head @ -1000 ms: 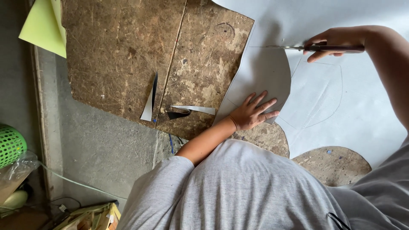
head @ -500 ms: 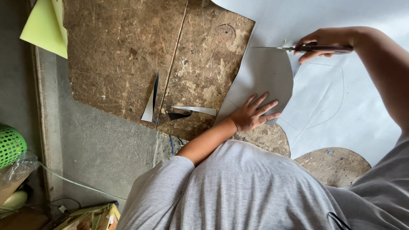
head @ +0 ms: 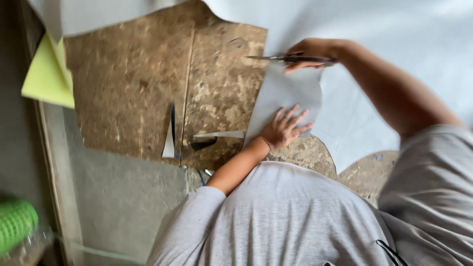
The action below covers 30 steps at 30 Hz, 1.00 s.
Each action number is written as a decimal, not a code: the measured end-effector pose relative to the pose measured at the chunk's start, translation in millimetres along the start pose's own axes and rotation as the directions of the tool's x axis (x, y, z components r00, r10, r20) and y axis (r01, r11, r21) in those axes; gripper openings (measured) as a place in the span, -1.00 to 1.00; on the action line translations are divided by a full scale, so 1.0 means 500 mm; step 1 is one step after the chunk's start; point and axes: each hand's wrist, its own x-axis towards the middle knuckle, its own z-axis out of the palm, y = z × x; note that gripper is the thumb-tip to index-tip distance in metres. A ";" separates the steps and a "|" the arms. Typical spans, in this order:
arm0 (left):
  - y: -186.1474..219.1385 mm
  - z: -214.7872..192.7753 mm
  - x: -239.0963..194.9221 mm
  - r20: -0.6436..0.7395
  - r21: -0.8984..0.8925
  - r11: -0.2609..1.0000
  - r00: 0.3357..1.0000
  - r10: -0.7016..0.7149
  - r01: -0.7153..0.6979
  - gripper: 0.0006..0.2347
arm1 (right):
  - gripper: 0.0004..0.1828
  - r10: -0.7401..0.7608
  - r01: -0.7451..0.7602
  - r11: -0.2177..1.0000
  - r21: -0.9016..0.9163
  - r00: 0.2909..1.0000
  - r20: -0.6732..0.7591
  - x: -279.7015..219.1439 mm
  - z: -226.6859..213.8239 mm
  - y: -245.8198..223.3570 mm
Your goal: Tracing patterns onto upholstery material using a template and then cutting out the shaped pieces with scissors.
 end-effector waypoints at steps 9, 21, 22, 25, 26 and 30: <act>-0.048 0.026 -0.027 0.022 -0.454 0.813 0.917 -0.398 0.363 -0.72 | -0.21 0.425 0.335 0.718 0.610 0.482 -0.766 -0.055 0.413 0.219; 0.263 -0.114 0.213 -0.142 -0.592 0.721 0.927 0.347 -0.360 -0.79 | -0.46 0.586 0.730 0.389 0.562 0.274 -0.762 -0.235 0.671 0.441; 0.238 -0.106 0.221 -0.143 -0.605 0.703 0.919 0.367 -0.375 -0.79 | -0.46 0.606 0.733 0.387 0.559 0.255 -0.754 -0.283 0.679 0.437; 0.201 -0.088 0.262 -0.311 -0.447 0.848 0.938 0.151 -0.284 -0.68 | -0.47 0.515 0.724 0.445 0.527 0.275 -0.812 -0.450 0.684 0.406; 0.205 -0.091 0.283 0.084 -0.711 0.701 0.996 0.002 0.058 -0.38 | -0.53 0.391 0.751 0.431 0.500 0.344 -0.854 -0.517 0.673 0.382; 0.342 -0.191 0.368 0.721 -0.662 0.169 0.559 0.409 0.730 -0.03 | -0.66 0.094 0.783 0.444 0.436 0.444 -0.891 -0.662 0.639 0.357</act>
